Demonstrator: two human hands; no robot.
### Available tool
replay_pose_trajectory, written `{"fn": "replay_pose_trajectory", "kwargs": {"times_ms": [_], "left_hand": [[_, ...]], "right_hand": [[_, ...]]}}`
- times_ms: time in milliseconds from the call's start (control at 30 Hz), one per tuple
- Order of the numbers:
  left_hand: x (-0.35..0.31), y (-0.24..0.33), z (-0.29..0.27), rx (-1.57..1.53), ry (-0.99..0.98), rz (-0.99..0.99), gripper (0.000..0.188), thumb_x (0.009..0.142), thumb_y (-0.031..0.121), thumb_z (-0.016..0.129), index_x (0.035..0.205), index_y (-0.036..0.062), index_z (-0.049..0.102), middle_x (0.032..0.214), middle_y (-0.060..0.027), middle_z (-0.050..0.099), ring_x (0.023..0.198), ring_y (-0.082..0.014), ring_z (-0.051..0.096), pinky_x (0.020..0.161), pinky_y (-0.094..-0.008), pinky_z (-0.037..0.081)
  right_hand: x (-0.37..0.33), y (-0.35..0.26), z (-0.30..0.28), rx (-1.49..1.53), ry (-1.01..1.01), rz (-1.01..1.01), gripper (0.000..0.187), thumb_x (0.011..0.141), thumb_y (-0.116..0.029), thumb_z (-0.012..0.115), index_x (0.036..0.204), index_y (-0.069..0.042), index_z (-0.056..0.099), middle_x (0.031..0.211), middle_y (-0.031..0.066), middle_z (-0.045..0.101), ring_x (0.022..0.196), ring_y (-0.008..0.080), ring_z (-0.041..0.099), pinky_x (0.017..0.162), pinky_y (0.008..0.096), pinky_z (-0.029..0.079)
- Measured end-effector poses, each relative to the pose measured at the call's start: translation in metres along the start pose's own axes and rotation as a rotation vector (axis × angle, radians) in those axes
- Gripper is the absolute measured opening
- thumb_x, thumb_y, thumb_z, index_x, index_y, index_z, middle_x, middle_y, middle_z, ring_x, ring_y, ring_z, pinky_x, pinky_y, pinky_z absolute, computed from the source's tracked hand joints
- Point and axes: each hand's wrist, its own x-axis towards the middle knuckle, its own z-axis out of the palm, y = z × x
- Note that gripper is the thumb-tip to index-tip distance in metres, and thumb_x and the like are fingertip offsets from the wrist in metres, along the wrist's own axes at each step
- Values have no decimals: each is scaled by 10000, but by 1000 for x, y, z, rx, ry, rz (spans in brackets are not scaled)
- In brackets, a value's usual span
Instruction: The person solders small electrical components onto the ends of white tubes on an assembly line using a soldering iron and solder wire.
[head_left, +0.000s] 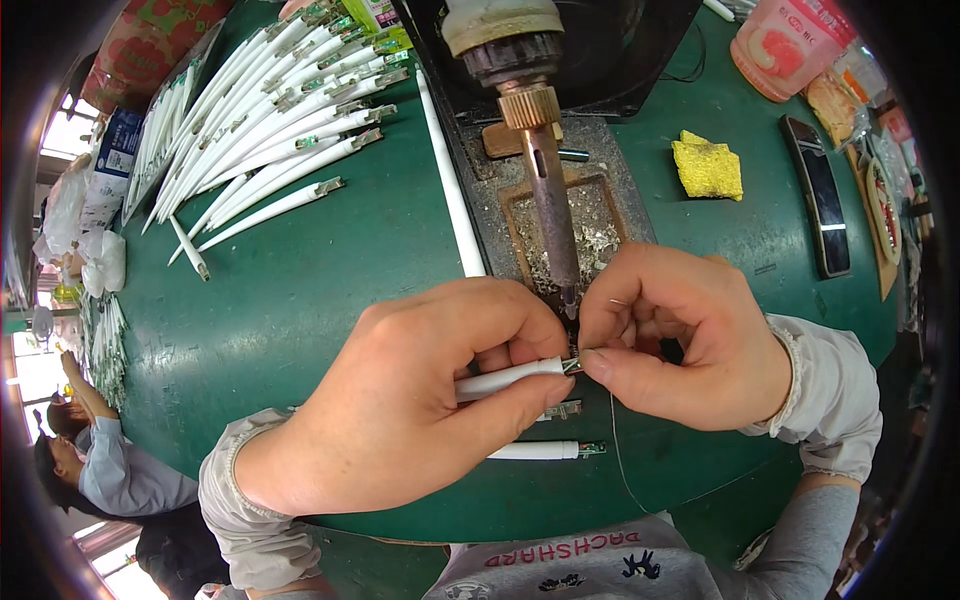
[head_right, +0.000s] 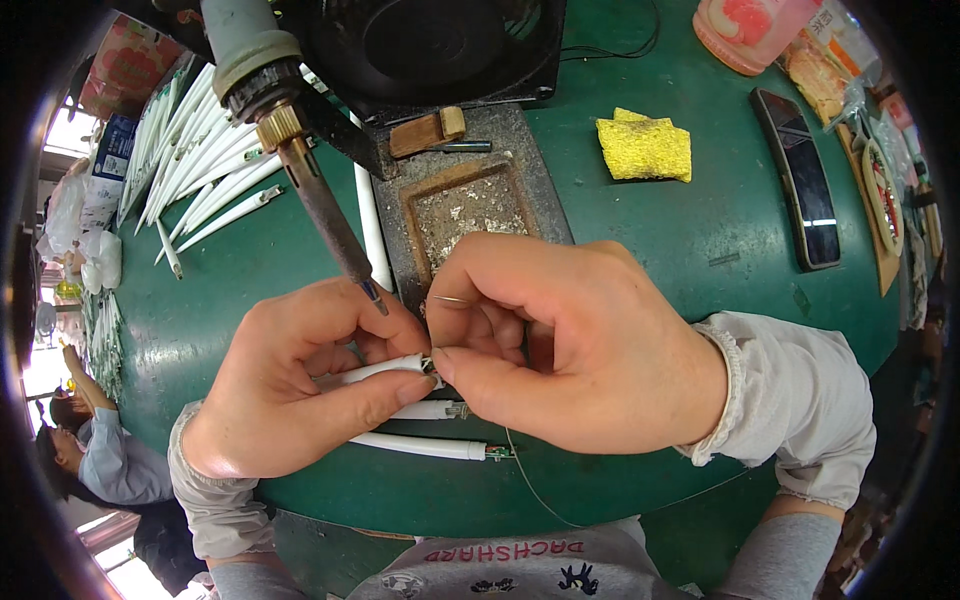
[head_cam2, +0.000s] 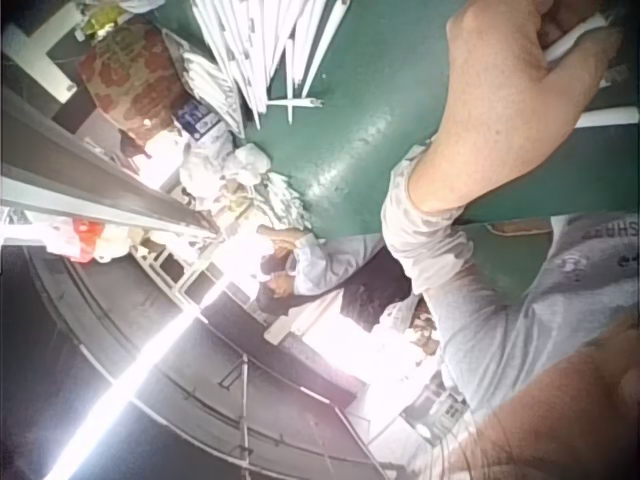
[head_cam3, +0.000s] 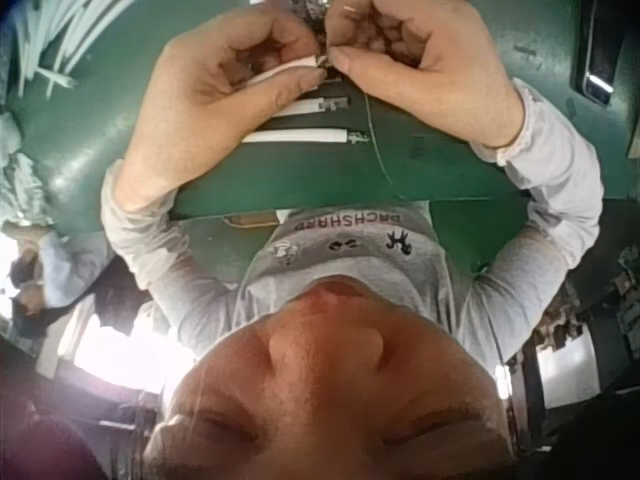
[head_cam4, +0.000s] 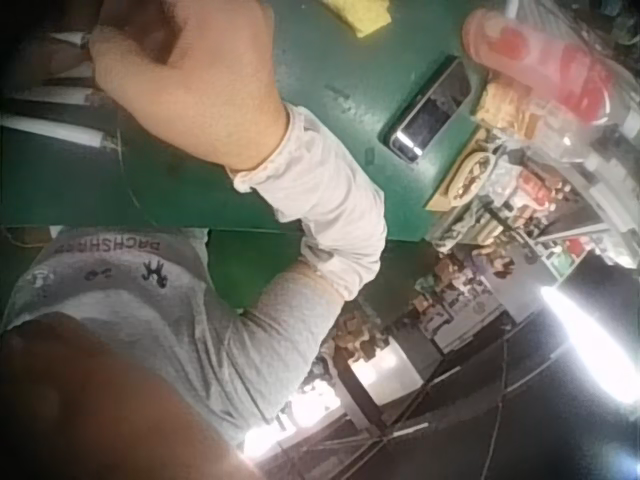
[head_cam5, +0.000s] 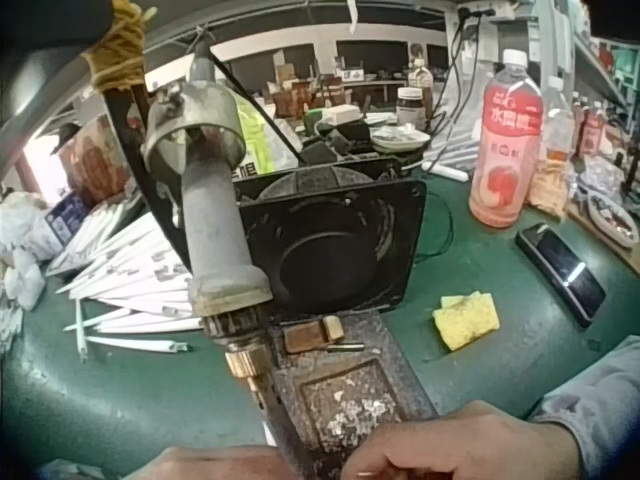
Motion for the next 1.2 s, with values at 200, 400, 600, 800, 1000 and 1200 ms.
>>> {"fn": "replay_pose_trajectory", "kwargs": {"times_ms": [200, 400, 600, 800, 1000, 1200], "left_hand": [[-1, 3, 3, -158, 15, -152, 177, 791, -33, 622, 945, -50, 536, 852, -36, 549, 785, -66, 520, 661, -203, 435], [-2, 7, 0, -232, 19, -165, 158, 800, -22, 614, 936, -45, 536, 834, -29, 545, 746, -52, 497, 663, -193, 411], [-2, 5, 1, -256, 20, -184, 158, 797, -24, 616, 930, -42, 535, 841, -29, 552, 752, -57, 504, 669, -193, 417], [1, 3, 3, -264, 41, -108, 155, 794, -35, 610, 929, -28, 534, 839, -25, 560, 770, -61, 511, 689, -208, 423], [3, 5, 0, -393, 111, -181, 163, 777, -17, 612, 922, 1, 540, 820, -12, 560, 741, -56, 507, 660, -185, 397], [5, 13, -5, -443, 107, -267, 159, 770, 17, 631, 903, 7, 544, 795, -4, 559, 703, -53, 495, 645, -187, 386]], "right_hand": [[1, 1, -1, 108, -25, 73, 173, 775, -4, 602, 915, 2, 500, 784, 23, 532, 658, 41, 492, 554, 185, 373], [-1, -2, -2, 22, -17, 5, 199, 748, 7, 595, 926, 0, 508, 803, 27, 518, 624, 38, 464, 506, 184, 348], [0, -1, -2, 8, -15, 2, 188, 755, 4, 616, 911, -3, 513, 792, 28, 522, 631, 39, 464, 504, 182, 347], [1, 1, -2, 15, -4, -16, 190, 766, 9, 605, 923, -4, 499, 796, 34, 530, 652, 47, 480, 546, 182, 368], [2, 2, -2, 398, 86, 43, 287, 844, -95, 561, 1035, 1, 369, 789, 78, 542, 647, 84, 522, 544, 196, 420], [-1, 8, -2, 66, 61, -96, 281, 848, -107, 563, 1016, 7, 369, 727, 84, 561, 550, 93, 512, 478, 204, 415]]}}
